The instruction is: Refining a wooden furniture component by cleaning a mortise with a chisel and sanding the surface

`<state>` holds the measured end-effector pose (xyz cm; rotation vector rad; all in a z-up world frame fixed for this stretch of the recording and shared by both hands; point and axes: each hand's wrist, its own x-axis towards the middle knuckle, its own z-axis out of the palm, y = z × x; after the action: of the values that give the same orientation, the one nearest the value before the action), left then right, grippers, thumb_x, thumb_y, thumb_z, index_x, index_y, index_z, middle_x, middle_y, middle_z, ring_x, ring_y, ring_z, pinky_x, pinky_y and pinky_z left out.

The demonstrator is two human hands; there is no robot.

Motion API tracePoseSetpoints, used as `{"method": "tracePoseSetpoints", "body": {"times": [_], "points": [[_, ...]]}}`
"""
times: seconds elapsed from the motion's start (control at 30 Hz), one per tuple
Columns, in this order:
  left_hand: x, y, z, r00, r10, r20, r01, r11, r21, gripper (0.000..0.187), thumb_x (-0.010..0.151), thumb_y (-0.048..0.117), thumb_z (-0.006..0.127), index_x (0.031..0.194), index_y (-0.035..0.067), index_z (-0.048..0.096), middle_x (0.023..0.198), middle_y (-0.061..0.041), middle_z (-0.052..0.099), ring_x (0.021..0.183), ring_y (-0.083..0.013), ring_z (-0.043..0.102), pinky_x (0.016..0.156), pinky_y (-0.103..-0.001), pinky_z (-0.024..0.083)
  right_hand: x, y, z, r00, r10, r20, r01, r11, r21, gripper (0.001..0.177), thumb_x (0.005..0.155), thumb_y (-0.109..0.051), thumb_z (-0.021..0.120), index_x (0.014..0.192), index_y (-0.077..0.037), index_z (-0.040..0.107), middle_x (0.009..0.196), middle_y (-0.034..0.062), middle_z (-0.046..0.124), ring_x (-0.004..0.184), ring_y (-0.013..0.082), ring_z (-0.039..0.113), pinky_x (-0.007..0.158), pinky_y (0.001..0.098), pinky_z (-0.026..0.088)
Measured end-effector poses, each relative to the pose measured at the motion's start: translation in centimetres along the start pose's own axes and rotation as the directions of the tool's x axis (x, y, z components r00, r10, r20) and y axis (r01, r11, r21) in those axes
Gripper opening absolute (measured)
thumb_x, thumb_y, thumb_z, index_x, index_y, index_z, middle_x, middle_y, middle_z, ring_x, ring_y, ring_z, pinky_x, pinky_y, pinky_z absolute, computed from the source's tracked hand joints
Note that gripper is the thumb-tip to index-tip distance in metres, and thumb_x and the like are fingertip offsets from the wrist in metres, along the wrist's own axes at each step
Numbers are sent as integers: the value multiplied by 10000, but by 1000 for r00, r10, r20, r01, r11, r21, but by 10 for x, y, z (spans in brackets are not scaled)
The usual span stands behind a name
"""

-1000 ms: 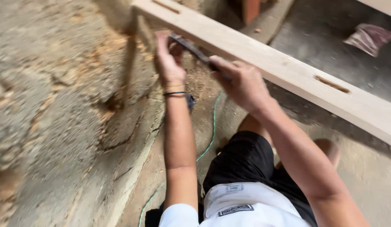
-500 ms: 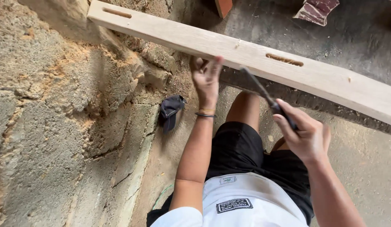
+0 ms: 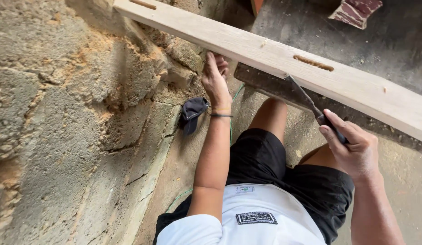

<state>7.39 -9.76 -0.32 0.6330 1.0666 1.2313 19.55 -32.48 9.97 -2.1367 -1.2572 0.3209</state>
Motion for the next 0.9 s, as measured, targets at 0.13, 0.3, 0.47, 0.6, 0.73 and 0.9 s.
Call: {"method": "tracePoseSetpoints", "body": {"times": [0.13, 0.3, 0.47, 0.6, 0.73, 0.9], "points": [[-24, -6, -2, 970, 120, 212, -83, 981, -176, 278, 738, 340, 615, 828, 85, 555, 916, -101, 583, 874, -184, 560, 842, -326, 464, 16, -14, 6, 999, -16, 49, 15, 1000, 20, 328, 788, -9, 640, 1111, -30, 583, 671, 46, 532, 472, 87, 362, 413, 209, 277], [-39, -9, 0, 907, 28, 421, -2, 998, -62, 222, 684, 198, 680, 844, 75, 588, 833, -53, 625, 722, -96, 597, 661, -187, 514, 35, -34, 15, 993, -39, 107, 38, 999, 8, 334, 784, 9, 627, 1111, -46, 584, 701, 54, 540, 474, 95, 365, 417, 212, 289], [-33, -13, 5, 918, -3, 396, 71, 985, -156, 207, 672, 210, 693, 787, 62, 604, 755, -30, 614, 658, -82, 559, 634, -157, 474, 46, -43, 25, 985, -108, 134, 117, 991, -60, 323, 800, -1, 623, 1117, -53, 588, 637, 46, 490, 441, 96, 338, 393, 222, 279], [-26, -17, 6, 932, 10, 363, 84, 967, -242, 189, 684, 215, 688, 739, 53, 606, 978, 23, 472, 822, -103, 514, 810, -196, 435, 52, -49, 32, 983, -122, 140, 136, 986, -94, 315, 814, -9, 621, 1123, -61, 589, 658, 55, 501, 451, 103, 363, 389, 233, 293], [-22, -14, 4, 934, 21, 356, 86, 956, -281, 160, 695, 188, 686, 744, 51, 617, 933, 21, 523, 776, -85, 523, 762, -177, 445, 55, -46, 37, 978, -152, 144, 173, 973, -150, 311, 819, -28, 631, 1124, -76, 595, 653, 46, 489, 436, 105, 353, 391, 241, 298], [-18, -7, 3, 937, -8, 349, 118, 948, -295, 141, 699, 174, 680, 754, 67, 606, 726, -7, 605, 633, -63, 523, 639, -155, 435, 62, -48, 41, 966, -200, 165, 231, 953, -196, 312, 811, -30, 634, 1119, -74, 602, 654, 55, 513, 435, 110, 380, 383, 251, 315]]}}
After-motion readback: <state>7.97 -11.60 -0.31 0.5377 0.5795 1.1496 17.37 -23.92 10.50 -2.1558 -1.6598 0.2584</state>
